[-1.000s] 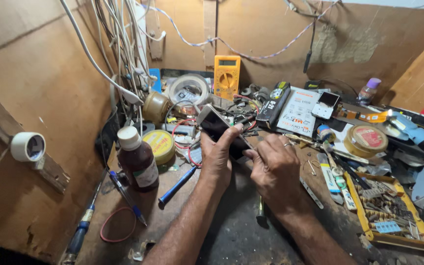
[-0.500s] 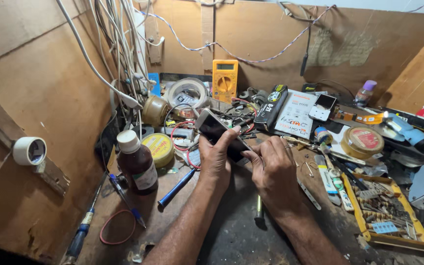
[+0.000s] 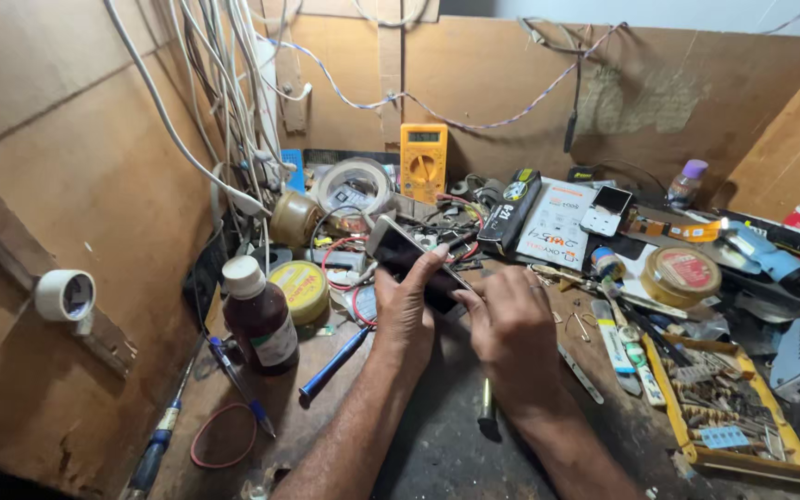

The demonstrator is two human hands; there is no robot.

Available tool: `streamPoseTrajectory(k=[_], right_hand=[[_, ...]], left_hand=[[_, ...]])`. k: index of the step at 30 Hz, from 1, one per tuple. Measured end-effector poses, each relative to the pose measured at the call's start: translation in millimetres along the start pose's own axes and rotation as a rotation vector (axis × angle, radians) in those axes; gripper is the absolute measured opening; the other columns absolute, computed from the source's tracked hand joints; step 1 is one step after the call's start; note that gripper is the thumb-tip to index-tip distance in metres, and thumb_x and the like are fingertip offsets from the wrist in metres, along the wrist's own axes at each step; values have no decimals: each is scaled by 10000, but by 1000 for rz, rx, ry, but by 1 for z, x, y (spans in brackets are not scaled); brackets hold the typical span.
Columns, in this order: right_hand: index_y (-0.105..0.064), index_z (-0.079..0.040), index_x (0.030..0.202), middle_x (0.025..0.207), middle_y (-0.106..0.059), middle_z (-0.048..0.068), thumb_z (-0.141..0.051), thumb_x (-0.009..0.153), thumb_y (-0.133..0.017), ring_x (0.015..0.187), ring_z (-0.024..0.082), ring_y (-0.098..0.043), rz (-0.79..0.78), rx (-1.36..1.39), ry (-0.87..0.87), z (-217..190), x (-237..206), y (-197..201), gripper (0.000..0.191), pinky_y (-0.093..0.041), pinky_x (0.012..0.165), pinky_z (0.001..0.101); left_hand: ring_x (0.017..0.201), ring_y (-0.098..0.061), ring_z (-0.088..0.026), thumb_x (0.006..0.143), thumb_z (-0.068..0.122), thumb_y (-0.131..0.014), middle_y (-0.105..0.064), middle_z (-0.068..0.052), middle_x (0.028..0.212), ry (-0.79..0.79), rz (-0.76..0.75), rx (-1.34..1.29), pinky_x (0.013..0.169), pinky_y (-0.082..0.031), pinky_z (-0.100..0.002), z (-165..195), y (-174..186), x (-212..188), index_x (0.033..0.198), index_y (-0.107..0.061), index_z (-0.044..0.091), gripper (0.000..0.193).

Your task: The person repairs a disassembled smartphone on a cluttered workbench, using a small handheld tool to work on the phone's internal components while holding the chassis steady. They then fit the back cover onto the phone, press it closed, and handle the reassembled phone before setting it down on the bench.

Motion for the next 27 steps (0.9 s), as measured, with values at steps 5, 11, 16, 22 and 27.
streamPoseTrajectory(k=[5,11,16,22,27], right_hand=[[-726,14,1058,1006,-678,91,-156,933,-744,874,171,-672,113,356,-412,56,-10,10,212,-537,750,310],[-719,-1,1147,1107,-694,90,-139,1026,-632,979,133,-689,135,491,-430,64,-14,1,203,-556,839,261],[-747,-26,1127,1070,-713,92,-132,986,-689,970,175,-702,79,408,-367,48,-10,6,185,-556,846,298],[-749,-30,1078,989,-708,97,-114,873,-779,927,206,-705,69,365,-226,19,-4,14,224,-559,824,326],[-757,-31,1006,943,-712,83,-69,852,-813,872,201,-692,124,323,-208,17,-5,19,168,-551,769,325]], left_hand=[[852,-627,-142,785,117,-826,-640,-18,935,50,-50,-92,777,-536,-328,-10,5,14,1059,-609,76,352],[794,-643,-181,804,254,-836,-635,-36,881,275,-73,-161,735,-559,-407,-30,5,16,1005,-635,88,330],[779,-673,-186,772,327,-811,-659,-22,853,379,-89,-210,729,-574,-421,-29,-4,9,955,-623,153,314],[740,-638,-157,826,264,-837,-633,-3,802,327,-137,-286,736,-556,-357,-30,-12,12,935,-639,129,263],[731,-638,-162,838,219,-798,-635,-36,784,278,-86,-189,726,-555,-319,-36,-2,15,876,-645,49,232]])
Point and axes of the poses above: each hand's wrist, its own x-axis towards the middle knuckle, its own y-axis out of the back of the hand, z = x × y, the point moved 10 cm from there along x, towards the middle knuckle
